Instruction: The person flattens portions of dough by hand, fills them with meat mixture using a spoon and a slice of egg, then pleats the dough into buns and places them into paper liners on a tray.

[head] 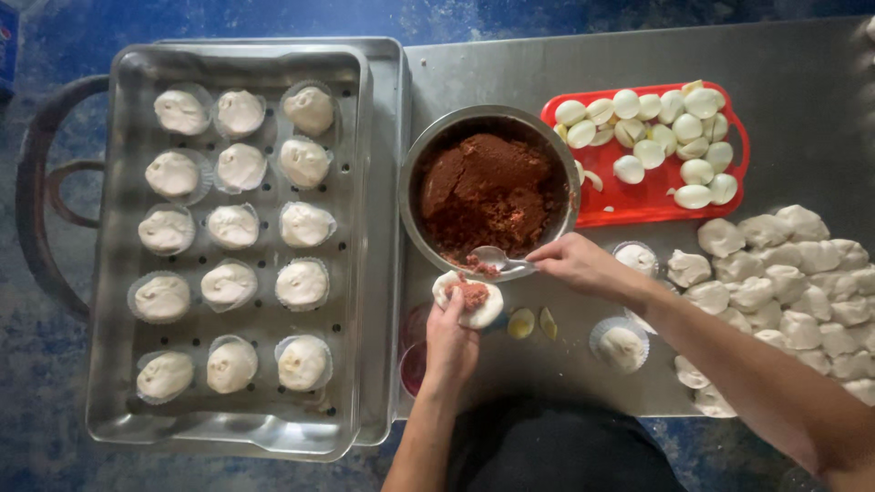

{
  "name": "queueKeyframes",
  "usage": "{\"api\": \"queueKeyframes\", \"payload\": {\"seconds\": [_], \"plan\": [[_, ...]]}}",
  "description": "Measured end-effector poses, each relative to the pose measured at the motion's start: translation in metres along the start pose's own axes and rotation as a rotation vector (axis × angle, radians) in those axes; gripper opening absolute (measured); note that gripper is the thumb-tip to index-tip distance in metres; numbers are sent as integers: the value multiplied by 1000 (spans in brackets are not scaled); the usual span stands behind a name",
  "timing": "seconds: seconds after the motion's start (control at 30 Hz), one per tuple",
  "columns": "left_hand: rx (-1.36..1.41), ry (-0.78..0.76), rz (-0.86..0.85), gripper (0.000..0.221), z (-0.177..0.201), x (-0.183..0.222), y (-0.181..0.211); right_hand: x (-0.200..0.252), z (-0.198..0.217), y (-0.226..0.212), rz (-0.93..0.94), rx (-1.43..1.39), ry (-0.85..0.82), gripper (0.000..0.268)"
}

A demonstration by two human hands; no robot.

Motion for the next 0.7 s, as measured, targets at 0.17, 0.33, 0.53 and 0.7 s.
{"api": "queueKeyframes", "payload": {"seconds": [0.17, 0.33, 0.53, 0.7], "plan": [[56, 32, -12, 37, -9, 11, 6, 34, -35, -13, 151, -106, 81, 35], [99, -63, -49, 41, -40, 13, 17, 88, -44, -59, 477, 147, 441, 36], [85, -260, -229, 37, -79, -22, 69, 123, -26, -80, 526, 312, 621, 44], [-6, -206, -188, 26, -77, -20, 67, 137, 1, -76, 440, 196, 711, 29]]}}
Point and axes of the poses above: each hand's wrist, its own x-axis away from the middle knuckle, its own z-axis out of the back of the hand, y = z × x, the point moved 10 cm from there along -x, towards the middle knuckle, and after that the axes turned 7 degrees about -y, right-handed, at the moved point
